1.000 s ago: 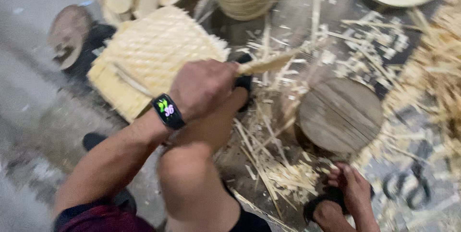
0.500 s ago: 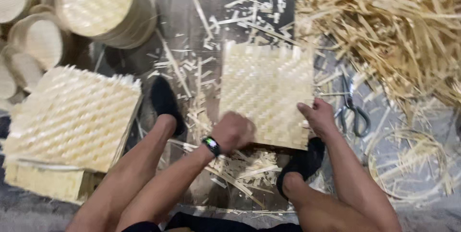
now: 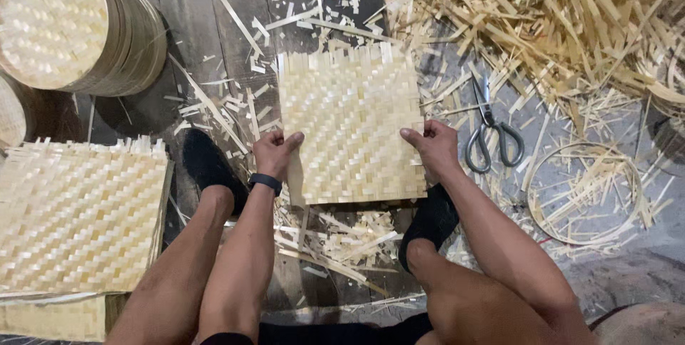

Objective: The person fits a circular bamboo ring over a woven square of bamboo, presses it down onto a wooden mold, and trims the excess bamboo strips using shears.

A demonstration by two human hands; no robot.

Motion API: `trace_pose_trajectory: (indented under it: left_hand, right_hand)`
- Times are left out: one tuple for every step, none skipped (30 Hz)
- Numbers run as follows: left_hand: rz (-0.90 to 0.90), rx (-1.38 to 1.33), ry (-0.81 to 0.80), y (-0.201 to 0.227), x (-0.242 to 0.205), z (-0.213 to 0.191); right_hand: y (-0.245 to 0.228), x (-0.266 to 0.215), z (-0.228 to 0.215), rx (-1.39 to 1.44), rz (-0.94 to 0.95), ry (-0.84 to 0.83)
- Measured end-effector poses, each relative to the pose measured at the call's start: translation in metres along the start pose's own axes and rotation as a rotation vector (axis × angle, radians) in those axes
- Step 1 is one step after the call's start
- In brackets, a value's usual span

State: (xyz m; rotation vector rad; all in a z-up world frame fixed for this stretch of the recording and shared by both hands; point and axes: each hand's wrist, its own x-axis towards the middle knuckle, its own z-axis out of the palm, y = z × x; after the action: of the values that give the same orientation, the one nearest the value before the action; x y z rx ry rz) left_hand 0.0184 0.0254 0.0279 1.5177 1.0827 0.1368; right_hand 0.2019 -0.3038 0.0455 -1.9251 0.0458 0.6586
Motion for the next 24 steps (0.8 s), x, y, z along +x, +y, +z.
trace_pose_trajectory:
  left_hand:
    - [0.013, -0.031, 0.015, 0.0, -0.002, 0.003]
    - [0.026, -0.063, 0.03, -0.001, -0.003, 0.003]
    - [0.039, -0.099, 0.001, -0.003, -0.007, 0.002]
    - [0.052, -0.135, -0.028, -0.003, -0.011, 0.0]
    - [0.064, -0.172, -0.057, -0.003, -0.016, -0.002]
    - [0.019, -0.07, -0.037, -0.003, -0.026, -0.005]
    - [-0.019, 0.031, -0.016, 0.001, -0.038, -0.009]
    - [-0.057, 0.131, 0.004, 0.008, -0.047, -0.012]
    - [-0.051, 0.255, 0.062, 0.018, -0.054, -0.011]
    - [-0.044, 0.378, 0.12, 0.03, -0.06, -0.006]
    - [-0.043, 0.503, 0.177, 0.042, -0.07, 0.0]
    - [0.329, 0.713, 0.287, 0.055, -0.079, 0.008]
    - [0.704, 0.913, 0.381, 0.065, -0.09, 0.018]
    - [0.457, 0.984, -0.024, 0.074, -0.098, 0.029]
    - [0.212, 1.014, -0.423, 0.081, -0.103, 0.042]
    - [0.361, 1.117, -0.506, 0.082, -0.113, 0.05]
    - [0.515, 1.219, -0.591, 0.077, -0.122, 0.056]
    - [0.67, 1.318, -0.679, 0.069, -0.125, 0.059]
    - [0.756, 1.348, -0.605, 0.059, -0.122, 0.059]
    - [0.841, 1.376, -0.528, 0.048, -0.118, 0.058]
    - [0.926, 1.403, -0.451, 0.036, -0.116, 0.057]
    - [0.946, 1.401, -0.425, 0.026, -0.115, 0.056]
    - [0.968, 1.398, -0.391, 0.021, -0.112, 0.057]
    - [0.99, 1.394, -0.357, 0.019, -0.11, 0.057]
  right_hand:
    - [0.0, 0.0, 0.002, 0.02, -0.015, 0.005]
    - [0.0, -0.001, 0.003, 0.04, -0.03, 0.011]
    - [0.002, -0.005, 0.002, 0.032, -0.024, 0.004]
    - [0.002, -0.008, 0.001, 0.025, -0.017, -0.003]
    - [0.003, -0.012, -0.001, 0.016, -0.012, -0.011]
    - [0.006, -0.021, -0.003, -0.048, -0.014, -0.01]
    - [0.007, -0.029, -0.004, -0.111, -0.023, -0.008]
    - [0.007, -0.035, -0.005, -0.174, -0.033, -0.005]
    - [0.007, -0.037, -0.004, -0.122, -0.051, -0.002]
    - [0.007, -0.039, -0.002, -0.07, -0.069, 0.001]
    - [0.007, -0.042, 0.0, -0.02, -0.082, 0.002]
    - [0.007, -0.043, 0.0, -0.013, -0.062, 0.007]
    - [0.007, -0.043, -0.001, -0.008, -0.034, 0.012]
    - [0.007, -0.045, -0.001, -0.004, -0.007, 0.016]
    - [0.005, -0.046, 0.0, 0.046, 0.0, 0.012]
    - [0.003, -0.047, 0.001, 0.096, 0.007, 0.009]
    - [0.0, -0.047, 0.002, 0.149, 0.012, 0.008]
    - [-0.001, -0.047, 0.002, 0.103, 0.002, 0.018]
    - [-0.002, -0.048, 0.002, 0.056, -0.006, 0.027]
    - [-0.003, -0.048, 0.001, 0.009, -0.014, 0.035]
    - [-0.004, -0.049, 0.002, 0.024, -0.012, 0.037]
    - [-0.005, -0.05, 0.002, 0.038, -0.009, 0.038]
    - [-0.008, -0.048, 0.002, 0.053, -0.014, 0.04]
    - [-0.011, -0.048, 0.003, 0.052, -0.022, 0.038]
